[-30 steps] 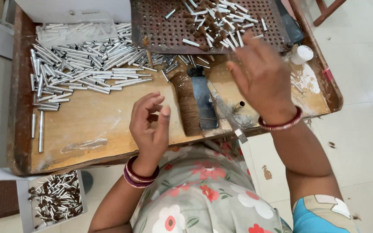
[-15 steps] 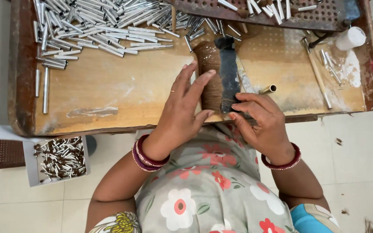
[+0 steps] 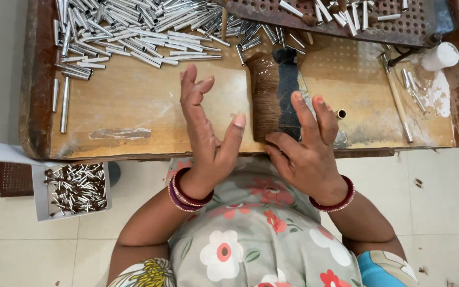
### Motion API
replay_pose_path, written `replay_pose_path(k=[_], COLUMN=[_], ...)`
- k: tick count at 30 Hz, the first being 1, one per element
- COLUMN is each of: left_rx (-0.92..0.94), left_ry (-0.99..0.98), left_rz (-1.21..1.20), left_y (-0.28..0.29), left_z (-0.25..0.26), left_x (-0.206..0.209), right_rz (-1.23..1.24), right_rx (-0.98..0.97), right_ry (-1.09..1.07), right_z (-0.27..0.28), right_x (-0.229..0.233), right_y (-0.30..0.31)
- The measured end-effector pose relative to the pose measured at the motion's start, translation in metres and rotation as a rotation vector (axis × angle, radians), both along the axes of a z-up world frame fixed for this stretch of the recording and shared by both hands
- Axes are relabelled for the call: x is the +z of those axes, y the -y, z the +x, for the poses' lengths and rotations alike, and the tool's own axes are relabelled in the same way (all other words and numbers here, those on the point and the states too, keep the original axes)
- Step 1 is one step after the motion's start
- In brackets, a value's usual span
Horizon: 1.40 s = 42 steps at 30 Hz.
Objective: Assembling and measuring small metal tubes at a workshop station.
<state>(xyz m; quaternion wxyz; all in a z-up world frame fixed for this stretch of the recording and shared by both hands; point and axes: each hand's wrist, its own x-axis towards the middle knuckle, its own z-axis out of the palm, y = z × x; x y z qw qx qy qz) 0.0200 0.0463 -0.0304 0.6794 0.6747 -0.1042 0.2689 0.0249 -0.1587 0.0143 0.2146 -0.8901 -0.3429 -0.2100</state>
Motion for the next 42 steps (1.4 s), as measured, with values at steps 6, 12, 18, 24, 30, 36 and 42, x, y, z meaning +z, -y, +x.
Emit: replay_pose_path(k=[6, 12, 18, 24, 30, 36, 42], left_rx=[0.110, 0.030, 0.035, 0.076, 0.036, -0.191, -0.302], left_ry=[-0.043, -0.130, -0.135, -0.090, -0.036, 0.072, 0.119], left_rz=[0.417, 0.772, 0.788, 0.805, 0.752, 0.328, 0.328], left_y=[-0.010, -0.002, 0.003, 0.003, 0.001, 0.023, 0.048], left_z=[-0.002, 0.004, 0.010, 0.009, 0.001, -0.010, -0.009], left_x=[0.023, 0.026, 0.023, 0.020, 0.034, 0.059, 0.050], right_rz=[-0.244, -0.304, -0.236, -0.122, 0.205, -0.035, 0.204], right_rx=[-0.107, -0.122, -0.158, -0.187, -0.241, -0.276, -0.106], right_ry=[0.143, 0.057, 0.008, 0.009, 0.194, 0.590, 0.361], right_z=[0.006, 0.015, 0.014, 0.009, -0.007, -0.012, -0.015], right_x=[-0.012, -0.020, -0.027, -0.020, -0.010, -0.025, -0.008], right_y=[-0.012, -0.018, -0.018, -0.015, 0.011, 0.023, 0.025])
